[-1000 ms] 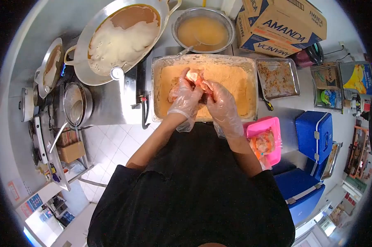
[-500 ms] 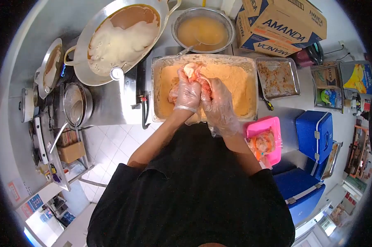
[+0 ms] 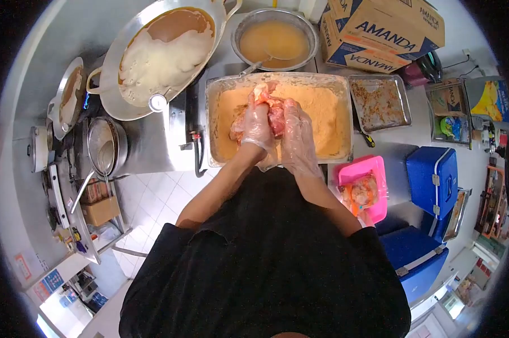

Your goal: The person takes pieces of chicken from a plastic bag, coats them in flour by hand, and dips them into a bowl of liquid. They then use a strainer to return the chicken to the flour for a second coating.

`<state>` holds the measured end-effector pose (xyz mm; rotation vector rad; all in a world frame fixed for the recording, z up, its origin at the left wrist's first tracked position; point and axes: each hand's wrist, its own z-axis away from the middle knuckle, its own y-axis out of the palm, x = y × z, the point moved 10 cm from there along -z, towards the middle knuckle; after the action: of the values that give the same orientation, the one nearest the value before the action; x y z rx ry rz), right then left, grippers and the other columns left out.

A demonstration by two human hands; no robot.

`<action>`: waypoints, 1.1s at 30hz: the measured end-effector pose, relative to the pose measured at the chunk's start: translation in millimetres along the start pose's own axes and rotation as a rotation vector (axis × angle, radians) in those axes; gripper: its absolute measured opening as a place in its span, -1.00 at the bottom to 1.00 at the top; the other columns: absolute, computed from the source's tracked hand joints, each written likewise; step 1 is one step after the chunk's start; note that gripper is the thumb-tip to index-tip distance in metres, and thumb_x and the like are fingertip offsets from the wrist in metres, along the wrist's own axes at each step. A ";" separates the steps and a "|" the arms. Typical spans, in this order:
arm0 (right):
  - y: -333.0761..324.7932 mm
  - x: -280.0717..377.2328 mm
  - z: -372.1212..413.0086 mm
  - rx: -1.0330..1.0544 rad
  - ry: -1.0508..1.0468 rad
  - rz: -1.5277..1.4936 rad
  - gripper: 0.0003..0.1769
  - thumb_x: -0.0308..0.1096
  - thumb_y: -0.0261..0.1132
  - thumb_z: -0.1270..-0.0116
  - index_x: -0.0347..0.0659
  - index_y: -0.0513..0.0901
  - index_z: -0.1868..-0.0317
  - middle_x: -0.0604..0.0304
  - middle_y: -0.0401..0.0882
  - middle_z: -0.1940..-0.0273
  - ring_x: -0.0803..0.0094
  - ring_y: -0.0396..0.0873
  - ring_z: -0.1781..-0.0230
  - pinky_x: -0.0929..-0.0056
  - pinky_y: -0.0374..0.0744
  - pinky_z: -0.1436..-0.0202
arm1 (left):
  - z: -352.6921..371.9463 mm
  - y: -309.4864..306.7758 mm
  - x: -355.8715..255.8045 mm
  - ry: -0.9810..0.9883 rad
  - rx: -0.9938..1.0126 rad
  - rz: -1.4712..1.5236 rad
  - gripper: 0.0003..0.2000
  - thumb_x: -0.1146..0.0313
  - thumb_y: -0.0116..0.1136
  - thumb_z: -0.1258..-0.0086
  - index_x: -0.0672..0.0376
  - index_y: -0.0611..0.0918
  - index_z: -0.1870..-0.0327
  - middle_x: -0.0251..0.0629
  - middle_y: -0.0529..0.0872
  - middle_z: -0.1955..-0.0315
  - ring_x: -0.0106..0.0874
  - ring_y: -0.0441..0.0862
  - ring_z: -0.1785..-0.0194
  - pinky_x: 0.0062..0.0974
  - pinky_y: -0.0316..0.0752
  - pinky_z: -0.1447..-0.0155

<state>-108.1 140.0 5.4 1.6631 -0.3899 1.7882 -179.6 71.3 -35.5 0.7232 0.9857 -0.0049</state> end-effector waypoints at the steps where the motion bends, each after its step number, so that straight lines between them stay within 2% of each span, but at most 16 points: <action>1: 0.0 0.3 1.4 -0.005 -0.001 -0.002 -0.56 -0.10 0.00 -0.57 -0.40 0.51 0.02 0.06 0.56 0.17 0.42 0.54 0.19 0.42 0.55 0.11 | -0.5 0.0 -0.1 0.002 -0.009 0.025 -0.59 0.46 -0.20 -0.38 0.03 0.45 -0.24 -0.37 0.57 0.27 -0.57 0.54 0.26 -0.57 0.54 0.18; 3: -0.8 -0.5 5.3 -0.021 0.027 0.029 -0.51 -0.07 -0.09 -0.60 -0.36 0.54 -0.07 0.09 0.60 0.08 0.41 0.53 0.09 0.41 0.50 -0.05 | -1.5 2.5 -0.2 0.002 -0.016 0.049 -0.60 0.43 -0.20 -0.39 0.03 0.47 -0.24 -0.40 0.55 0.33 -0.59 0.53 0.30 -0.59 0.53 0.19; 12: -0.9 -4.8 7.4 -0.073 0.047 -0.366 -0.52 -0.07 -0.06 -0.60 -0.35 0.48 -0.16 0.04 0.58 0.03 0.37 0.57 0.05 0.43 0.56 -0.02 | 8.3 23.3 4.9 -0.075 0.039 0.231 -0.61 0.40 -0.25 -0.49 0.05 0.42 -0.30 -0.31 0.59 0.14 -0.49 0.58 0.12 -0.48 0.55 -0.01; 14: -15.5 -11.2 1.4 -0.009 0.031 -0.164 -0.53 -0.06 -0.05 -0.60 -0.33 0.51 -0.13 0.04 0.59 0.05 0.34 0.57 0.04 0.40 0.56 -0.03 | 5.2 20.5 10.3 -0.075 0.083 0.088 -0.60 0.37 -0.23 -0.49 0.06 0.40 -0.32 -0.29 0.59 0.16 -0.47 0.59 0.12 -0.48 0.55 0.00; 15: -22.5 -13.2 2.7 0.064 0.024 0.043 -0.53 -0.05 -0.03 -0.59 -0.31 0.53 -0.10 0.05 0.60 0.06 0.32 0.58 0.02 0.38 0.56 -0.04 | -1.6 9.1 14.5 -0.068 0.089 -0.190 -0.59 0.36 -0.20 -0.49 0.08 0.38 -0.34 -0.28 0.60 0.16 -0.46 0.59 0.13 -0.49 0.55 0.00; 16: -28.2 -7.8 14.0 0.085 0.196 -0.039 -0.55 -0.04 0.01 -0.57 -0.30 0.56 -0.05 0.02 0.63 0.12 0.24 0.58 0.02 0.29 0.55 -0.07 | -9.7 -4.9 20.4 -0.063 0.115 -0.469 -0.58 0.34 -0.16 -0.48 0.10 0.36 -0.36 -0.26 0.60 0.16 -0.46 0.59 0.13 -0.49 0.54 0.01; 17: -51.5 -22.1 18.8 0.005 0.195 -0.039 -0.55 -0.04 0.01 -0.57 -0.30 0.56 -0.05 0.02 0.63 0.12 0.24 0.58 0.02 0.29 0.55 -0.07 | -15.8 -13.0 1.8 0.238 0.140 -0.930 -0.63 0.25 -0.15 -0.52 0.09 0.42 -0.29 -0.31 0.58 0.22 -0.50 0.55 0.17 -0.52 0.51 0.06; 18: -80.2 -17.9 20.3 -0.063 -0.154 0.136 -0.57 -0.06 0.04 -0.55 -0.30 0.56 -0.03 0.01 0.63 0.14 0.20 0.59 0.04 0.26 0.55 -0.07 | -9.2 4.0 -1.5 0.584 0.186 -1.352 -0.66 0.16 -0.14 -0.56 0.08 0.47 -0.22 -0.37 0.55 0.27 -0.55 0.51 0.20 -0.56 0.49 0.10; 19: -107.8 -15.0 37.2 -0.128 -0.484 0.343 -0.58 -0.07 0.07 -0.53 -0.30 0.56 -0.02 0.00 0.64 0.15 0.16 0.61 0.06 0.24 0.55 -0.07 | -1.3 -0.4 18.9 -0.099 0.040 -0.649 -0.72 0.25 -0.04 -0.54 0.15 0.49 -0.15 -0.35 0.56 0.29 -0.49 0.52 0.21 -0.51 0.49 0.10; 20: -141.4 -43.6 44.8 -0.143 -0.373 0.444 -0.65 -0.14 0.16 -0.47 -0.27 0.60 0.01 -0.02 0.64 0.17 0.11 0.60 0.05 0.23 0.52 -0.12 | -30.2 -30.4 9.1 0.672 0.119 -1.241 -0.70 0.38 0.07 -0.47 0.20 0.49 -0.17 -0.35 0.58 0.27 -0.45 0.52 0.21 -0.50 0.49 0.08; 21: -170.5 -34.8 66.4 -0.227 -0.346 0.469 -0.65 -0.14 0.16 -0.47 -0.27 0.60 0.01 -0.02 0.64 0.17 0.11 0.60 0.05 0.23 0.52 -0.12 | -53.3 -67.3 34.4 0.450 0.089 -1.288 -0.63 0.44 0.13 -0.41 0.22 0.47 -0.22 -0.30 0.59 0.24 -0.42 0.53 0.19 -0.50 0.51 0.05; 23: -238.1 -38.5 108.9 -0.545 0.099 0.535 -0.72 -0.23 0.24 -0.40 -0.25 0.64 0.04 -0.05 0.65 0.13 0.07 0.59 0.02 0.20 0.51 -0.14 | -42.3 -64.7 47.8 0.332 0.190 -1.202 -0.59 0.38 0.13 -0.43 0.24 0.40 -0.26 -0.09 0.61 0.02 -0.30 0.61 0.04 -0.36 0.56 0.00; 26: -316.8 -33.8 199.1 -0.964 -0.116 1.042 -0.77 -0.28 0.23 -0.38 -0.23 0.70 0.11 -0.06 0.69 0.13 0.02 0.63 0.08 0.16 0.54 -0.05 | -41.2 -96.9 60.7 0.124 0.120 -1.300 -0.51 0.37 0.17 -0.43 0.21 0.36 -0.35 -0.12 0.61 0.00 -0.29 0.62 0.04 -0.39 0.57 0.01; 28: -349.2 -19.5 255.0 -1.102 0.124 0.905 -0.80 -0.29 0.26 -0.35 -0.23 0.71 0.18 -0.06 0.70 0.21 0.01 0.65 0.15 0.16 0.56 0.03 | -22.8 -80.7 63.1 -0.079 0.095 -0.916 -0.52 0.32 0.18 -0.46 0.18 0.38 -0.36 -0.14 0.60 -0.03 -0.35 0.61 0.04 -0.51 0.59 0.10; 30: -401.2 -59.8 317.8 -1.257 0.134 0.963 -0.81 -0.31 0.27 -0.33 -0.25 0.71 0.23 -0.08 0.69 0.29 0.02 0.66 0.22 0.16 0.57 0.14 | -28.7 -83.8 68.0 -0.072 0.144 -0.962 -0.52 0.29 0.18 -0.47 0.15 0.38 -0.36 -0.15 0.60 -0.02 -0.39 0.62 0.06 -0.56 0.58 0.16; 33: -384.6 -28.3 373.4 -1.390 0.117 1.138 -0.82 -0.38 0.24 -0.30 -0.32 0.69 0.28 -0.13 0.68 0.33 0.03 0.66 0.30 0.21 0.57 0.18 | -26.9 -71.0 72.1 -0.043 0.208 -0.967 -0.54 0.26 0.15 -0.49 0.11 0.38 -0.35 -0.18 0.60 0.00 -0.49 0.63 0.17 -0.65 0.53 0.33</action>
<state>424.0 185.8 -48.6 0.2381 -2.1795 1.4349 -181.3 54.1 -138.8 0.3697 1.2220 -0.9712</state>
